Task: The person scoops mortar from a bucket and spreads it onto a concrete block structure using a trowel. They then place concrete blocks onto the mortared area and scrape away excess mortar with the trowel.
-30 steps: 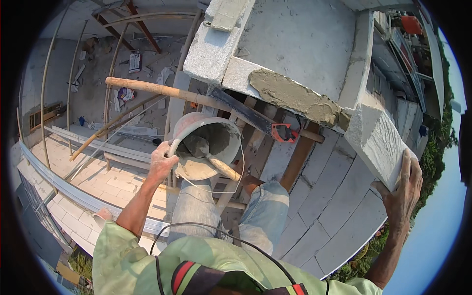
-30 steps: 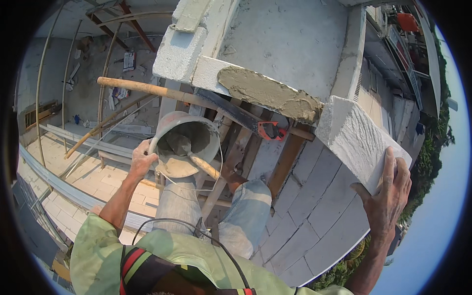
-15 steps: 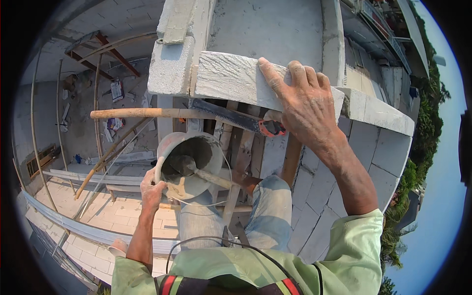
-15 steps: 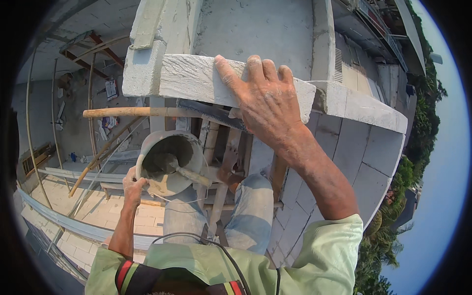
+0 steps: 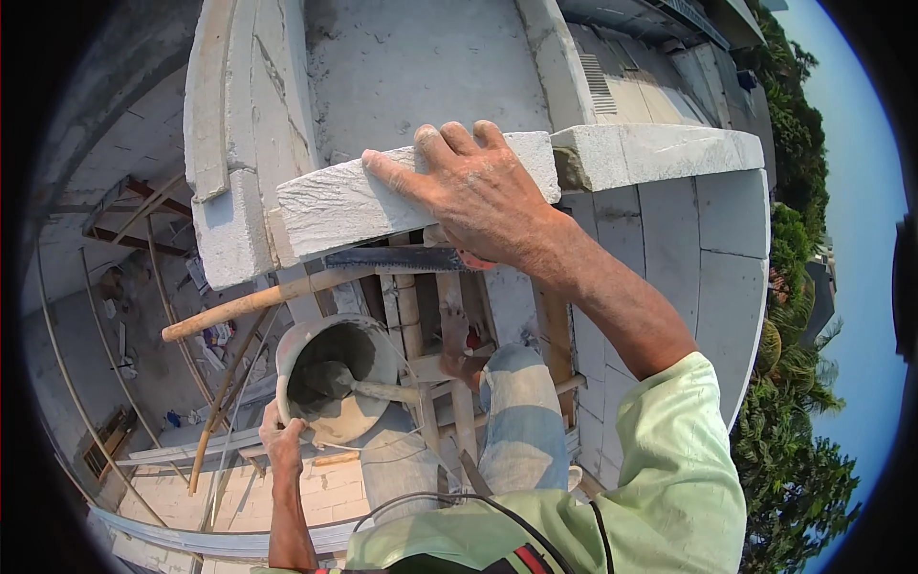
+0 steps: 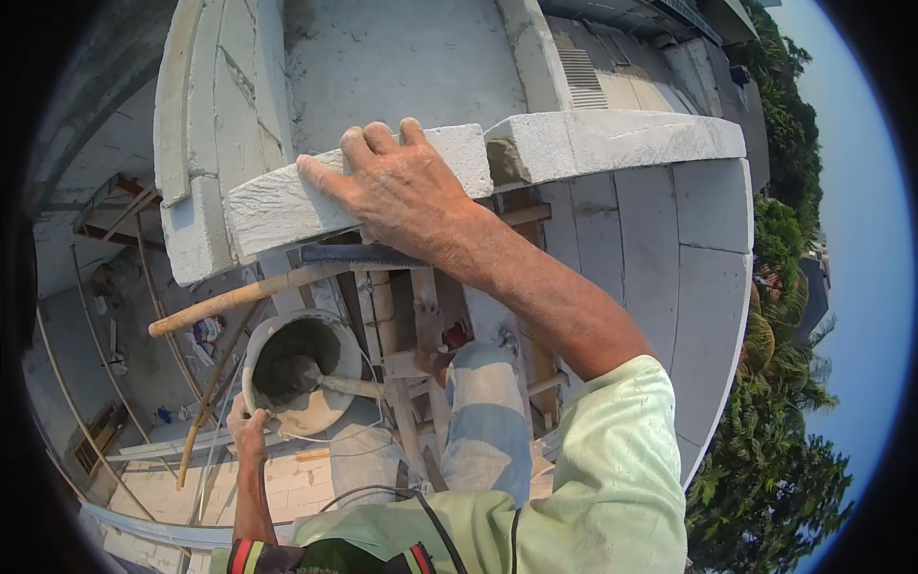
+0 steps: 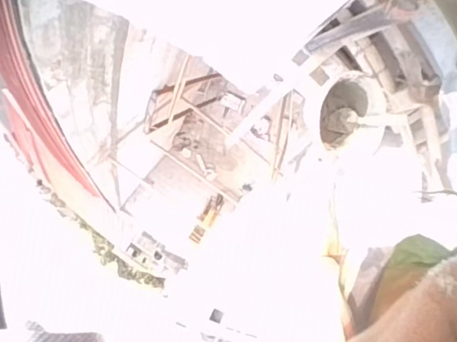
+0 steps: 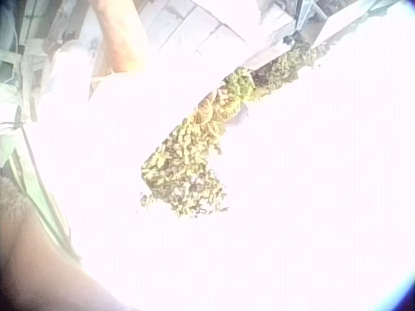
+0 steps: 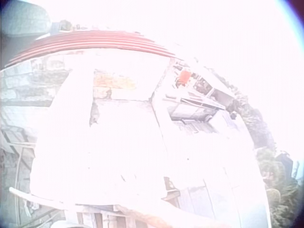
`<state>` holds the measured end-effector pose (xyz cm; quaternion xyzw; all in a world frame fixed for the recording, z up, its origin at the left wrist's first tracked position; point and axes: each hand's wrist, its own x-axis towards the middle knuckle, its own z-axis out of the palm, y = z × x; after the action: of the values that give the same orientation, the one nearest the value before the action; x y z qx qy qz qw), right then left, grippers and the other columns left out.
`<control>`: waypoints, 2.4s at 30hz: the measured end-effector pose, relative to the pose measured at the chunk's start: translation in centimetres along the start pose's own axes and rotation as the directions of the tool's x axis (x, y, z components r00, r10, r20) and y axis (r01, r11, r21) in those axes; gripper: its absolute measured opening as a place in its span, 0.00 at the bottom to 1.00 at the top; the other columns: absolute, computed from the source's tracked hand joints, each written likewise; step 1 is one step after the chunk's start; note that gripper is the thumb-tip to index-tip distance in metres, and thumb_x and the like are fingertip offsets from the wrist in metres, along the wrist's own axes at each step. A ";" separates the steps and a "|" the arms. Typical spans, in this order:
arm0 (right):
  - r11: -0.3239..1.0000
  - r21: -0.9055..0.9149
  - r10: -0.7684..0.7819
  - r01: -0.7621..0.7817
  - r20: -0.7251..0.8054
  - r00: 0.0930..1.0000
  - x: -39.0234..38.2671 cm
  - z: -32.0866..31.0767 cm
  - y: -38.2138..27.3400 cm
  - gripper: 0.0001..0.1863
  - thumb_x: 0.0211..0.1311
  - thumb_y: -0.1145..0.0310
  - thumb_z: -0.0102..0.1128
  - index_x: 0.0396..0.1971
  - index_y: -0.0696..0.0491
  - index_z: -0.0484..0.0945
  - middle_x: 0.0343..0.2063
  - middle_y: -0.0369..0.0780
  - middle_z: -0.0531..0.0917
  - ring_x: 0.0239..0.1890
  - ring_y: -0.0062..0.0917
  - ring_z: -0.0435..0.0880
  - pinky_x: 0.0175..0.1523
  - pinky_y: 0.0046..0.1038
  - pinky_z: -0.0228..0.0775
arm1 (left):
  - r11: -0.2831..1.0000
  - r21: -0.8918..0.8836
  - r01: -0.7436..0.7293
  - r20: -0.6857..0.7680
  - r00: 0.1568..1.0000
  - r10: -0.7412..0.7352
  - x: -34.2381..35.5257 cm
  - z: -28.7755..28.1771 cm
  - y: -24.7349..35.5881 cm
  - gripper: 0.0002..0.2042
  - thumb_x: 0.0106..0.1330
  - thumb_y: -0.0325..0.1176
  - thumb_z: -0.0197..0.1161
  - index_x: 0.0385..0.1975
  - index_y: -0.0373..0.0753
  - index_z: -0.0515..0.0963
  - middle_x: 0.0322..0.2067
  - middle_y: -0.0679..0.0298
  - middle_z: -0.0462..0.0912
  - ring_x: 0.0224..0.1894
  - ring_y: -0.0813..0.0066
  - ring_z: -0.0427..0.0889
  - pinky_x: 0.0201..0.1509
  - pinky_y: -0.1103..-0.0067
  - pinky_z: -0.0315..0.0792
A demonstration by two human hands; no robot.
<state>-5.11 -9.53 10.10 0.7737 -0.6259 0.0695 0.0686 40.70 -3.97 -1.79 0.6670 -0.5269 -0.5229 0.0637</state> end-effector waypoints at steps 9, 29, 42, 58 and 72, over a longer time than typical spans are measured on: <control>0.997 -0.037 0.073 -0.069 0.145 0.987 -1.4 -0.6 1.4 0.37 0.52 0.62 0.73 0.65 0.31 0.72 0.47 0.43 0.79 0.52 0.32 0.77 0.57 0.38 0.70 | 0.997 -0.063 0.034 0.038 0.999 -0.032 0.8 -0.8 0.0 0.23 0.47 0.23 0.59 0.48 0.30 0.78 0.36 0.64 0.77 0.35 0.76 0.75 0.43 0.80 0.72; 0.998 -0.055 -0.016 0.027 0.187 0.982 -0.9 -1.7 2.6 0.51 0.35 0.59 0.83 0.67 0.35 0.70 0.48 0.40 0.75 0.52 0.33 0.75 0.59 0.38 0.69 | 0.998 -0.066 0.012 0.050 0.999 -0.009 0.9 0.7 1.4 0.25 0.48 0.23 0.60 0.51 0.27 0.77 0.47 0.56 0.81 0.44 0.70 0.78 0.49 0.78 0.71; 0.996 -0.074 -0.010 0.041 0.380 0.925 1.1 -2.6 0.8 0.63 0.23 0.50 0.85 0.70 0.41 0.65 0.56 0.43 0.71 0.60 0.41 0.72 0.66 0.49 0.62 | 0.998 -0.054 -0.040 0.001 0.999 0.040 1.0 1.0 -1.6 0.14 0.47 0.28 0.61 0.32 0.24 0.78 0.57 0.48 0.78 0.52 0.57 0.79 0.55 0.72 0.72; 0.994 0.078 -0.098 0.073 0.380 0.920 2.5 -0.8 0.5 0.62 0.23 0.64 0.86 0.70 0.42 0.65 0.52 0.40 0.77 0.56 0.37 0.76 0.63 0.43 0.69 | 0.999 -0.008 -0.032 -0.041 0.999 0.032 1.2 2.1 -2.6 0.12 0.46 0.27 0.62 0.29 0.24 0.77 0.56 0.49 0.78 0.50 0.58 0.80 0.52 0.72 0.72; 0.996 0.091 -0.056 0.023 0.377 0.924 2.3 -1.7 0.4 0.61 0.28 0.50 0.84 0.71 0.40 0.63 0.59 0.43 0.72 0.63 0.39 0.70 0.68 0.45 0.63 | 0.991 -0.085 -0.107 -0.028 0.994 0.105 1.6 1.2 0.4 0.12 0.46 0.27 0.62 0.27 0.23 0.76 0.55 0.45 0.79 0.51 0.57 0.79 0.56 0.73 0.71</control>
<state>-5.08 -11.50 12.21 0.7871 -0.6083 -0.0562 -0.0855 39.31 -4.81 -3.09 0.6408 -0.5378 -0.5331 0.1262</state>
